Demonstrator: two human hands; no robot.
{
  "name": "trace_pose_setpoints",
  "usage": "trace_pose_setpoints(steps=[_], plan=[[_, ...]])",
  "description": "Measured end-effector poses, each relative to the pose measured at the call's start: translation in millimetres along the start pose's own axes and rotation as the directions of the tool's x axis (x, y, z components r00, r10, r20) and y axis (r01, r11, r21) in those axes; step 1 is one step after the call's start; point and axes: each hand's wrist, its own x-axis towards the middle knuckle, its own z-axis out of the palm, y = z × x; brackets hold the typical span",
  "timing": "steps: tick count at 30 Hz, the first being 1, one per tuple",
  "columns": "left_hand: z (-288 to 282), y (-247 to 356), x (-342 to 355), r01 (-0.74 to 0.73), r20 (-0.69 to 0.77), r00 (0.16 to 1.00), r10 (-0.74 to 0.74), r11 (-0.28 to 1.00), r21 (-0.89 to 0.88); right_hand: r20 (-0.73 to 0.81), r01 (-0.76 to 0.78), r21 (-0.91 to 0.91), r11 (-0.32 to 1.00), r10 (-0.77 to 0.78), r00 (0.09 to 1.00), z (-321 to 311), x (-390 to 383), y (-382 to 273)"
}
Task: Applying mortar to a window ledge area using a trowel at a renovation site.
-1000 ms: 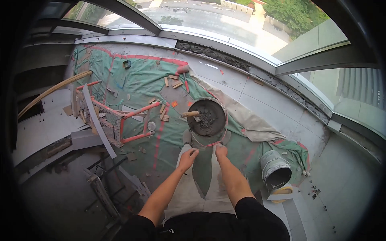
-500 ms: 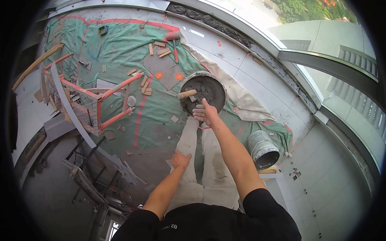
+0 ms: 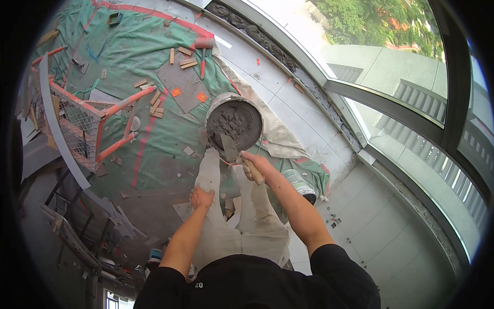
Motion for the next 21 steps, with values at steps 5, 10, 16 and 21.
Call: trace_pose_setpoints(steps=[5,10,16,21], plan=[[12.4,15.6,-3.7,0.047,-0.005,0.999,-0.047,0.998,-0.032,0.05,0.129,-0.824,0.552,-0.157,0.986,-22.8,-106.0,-29.2],[23.3,47.1,-20.0,0.153,0.05,0.988,-0.147,0.978,-0.143,0.131,0.008,-0.952,-0.306,-0.383,0.915,-86.4,-81.1,-109.2],[79.2,110.4,-52.0,0.239,-0.012,0.968,-0.252,0.929,-0.283,0.394,0.255,-0.839,-0.481,-0.214,0.894,-141.0,78.3,-212.5],[118.9,197.7,-96.0,0.404,-0.048,0.89,-0.454,0.832,-0.381,0.374,0.267,-0.821,-0.505,-0.122,0.919,-188.8,123.1,-243.3]])
